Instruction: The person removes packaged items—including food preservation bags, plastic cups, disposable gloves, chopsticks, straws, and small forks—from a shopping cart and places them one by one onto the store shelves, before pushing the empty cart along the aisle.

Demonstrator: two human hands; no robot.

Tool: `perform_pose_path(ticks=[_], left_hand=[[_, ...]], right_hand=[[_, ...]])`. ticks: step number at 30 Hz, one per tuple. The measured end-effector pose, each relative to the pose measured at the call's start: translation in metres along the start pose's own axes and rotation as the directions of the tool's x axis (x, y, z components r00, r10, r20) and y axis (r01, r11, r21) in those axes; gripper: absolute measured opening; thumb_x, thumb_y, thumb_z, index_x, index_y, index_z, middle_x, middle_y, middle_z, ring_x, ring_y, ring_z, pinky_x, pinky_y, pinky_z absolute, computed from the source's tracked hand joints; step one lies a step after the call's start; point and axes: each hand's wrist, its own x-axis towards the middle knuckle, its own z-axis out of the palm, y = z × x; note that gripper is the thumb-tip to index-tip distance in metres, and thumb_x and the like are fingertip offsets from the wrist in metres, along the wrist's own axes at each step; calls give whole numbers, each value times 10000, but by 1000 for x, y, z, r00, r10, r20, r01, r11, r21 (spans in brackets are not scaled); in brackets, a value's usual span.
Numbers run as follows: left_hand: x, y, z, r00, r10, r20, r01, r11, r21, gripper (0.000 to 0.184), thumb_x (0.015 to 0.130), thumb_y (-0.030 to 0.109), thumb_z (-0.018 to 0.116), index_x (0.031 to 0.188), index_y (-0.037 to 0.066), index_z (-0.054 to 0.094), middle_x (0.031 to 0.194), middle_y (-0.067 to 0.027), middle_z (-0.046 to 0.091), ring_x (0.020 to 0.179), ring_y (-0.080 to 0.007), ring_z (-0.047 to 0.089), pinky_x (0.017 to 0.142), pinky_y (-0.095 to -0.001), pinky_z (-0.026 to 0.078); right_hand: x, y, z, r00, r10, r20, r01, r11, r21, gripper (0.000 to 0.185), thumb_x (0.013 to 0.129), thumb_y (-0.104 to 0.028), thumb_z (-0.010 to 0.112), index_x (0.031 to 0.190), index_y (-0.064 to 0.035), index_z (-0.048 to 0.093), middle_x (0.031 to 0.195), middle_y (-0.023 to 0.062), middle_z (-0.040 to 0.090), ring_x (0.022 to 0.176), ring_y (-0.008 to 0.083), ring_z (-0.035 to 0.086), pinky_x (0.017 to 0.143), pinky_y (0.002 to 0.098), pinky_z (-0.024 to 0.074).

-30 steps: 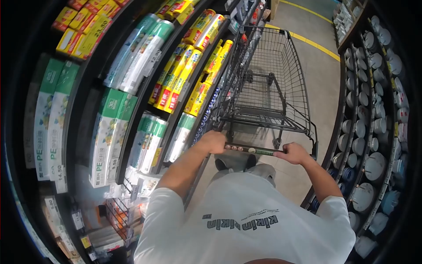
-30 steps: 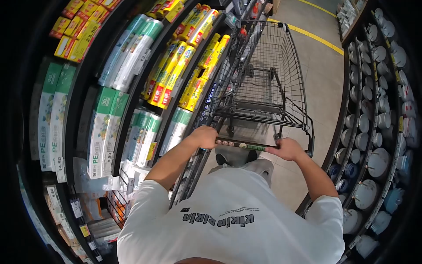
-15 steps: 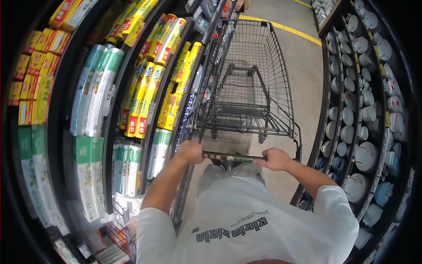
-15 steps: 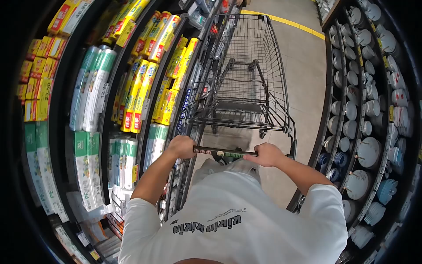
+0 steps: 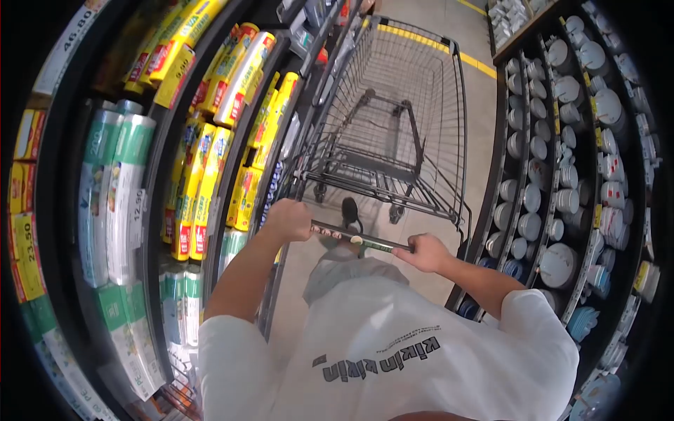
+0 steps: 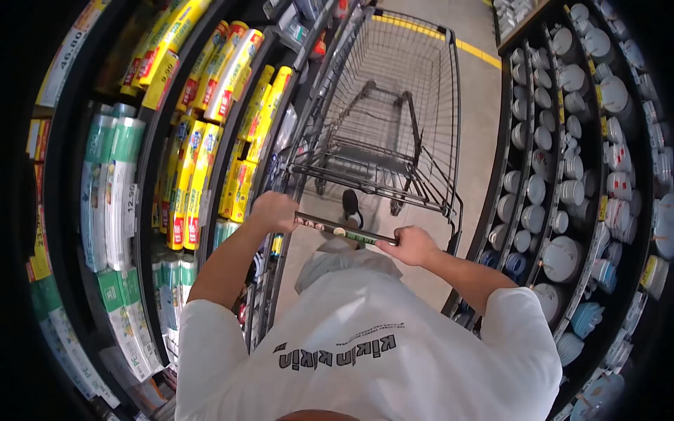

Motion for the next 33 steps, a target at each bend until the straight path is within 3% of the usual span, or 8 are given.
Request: perform_pose_path(ticks=[3,5,8,12,15,18,24,33], left_hand=[[29,-11,-17,995,48,-84,-43,997,64,320,738,415,655,810,119,752,823,-125,712,796,-299,703,716,-419,558],[49,-15,-41,998,68,14,-69,994,84,325,731,420,662,797,116,757,802,-128,714,783,-292,711,704,-409,563],[77,-21,-67,994,107,-23,-103,987,122,309,733,402,650,778,114,755,793,-133,714,771,-301,712,706,-411,565],[121,-25,-93,994,93,62,-99,990,97,282,743,352,623,791,108,754,807,-136,715,776,-311,709,712,-414,563],[154,-28,-108,989,81,120,-92,992,89,285,738,345,628,837,109,755,849,-138,719,810,-314,707,732,-418,559],[177,-16,-137,990,19,138,-28,998,59,274,733,335,635,840,110,748,856,-136,717,821,-317,702,734,-428,552],[224,-3,-160,996,46,-77,-45,999,16,229,708,331,669,764,116,722,759,-112,701,763,-313,695,705,-438,548],[277,41,-217,984,-156,85,153,987,41,227,722,225,634,864,91,750,946,-140,720,927,-309,689,812,-421,550]], right_hand=[[17,5,-24,999,34,-22,-32,997,70,710,796,-679,574,727,21,670,675,229,636,699,378,652,671,447,512],[27,10,-42,999,42,-28,-40,997,63,710,799,-672,577,720,28,660,670,227,633,689,384,646,657,452,505],[43,18,-70,997,4,-83,1,998,67,708,801,-672,574,721,26,663,664,225,632,683,384,646,653,453,505],[65,28,-104,996,88,0,-88,995,52,703,801,-668,575,739,25,673,667,224,635,691,381,651,666,449,511],[79,45,-122,993,60,-100,-52,995,82,647,809,-612,607,710,25,661,621,208,616,618,362,629,612,450,491],[88,61,-156,992,34,-121,-28,998,51,695,781,-667,589,700,17,680,647,228,633,666,388,656,641,445,524],[105,92,-215,984,37,-174,-32,999,30,684,756,-669,596,679,5,683,661,228,639,700,379,663,668,451,529],[141,154,-285,981,-76,-181,71,997,-33,700,768,-698,573,687,-13,692,668,227,643,729,400,660,677,447,523]])
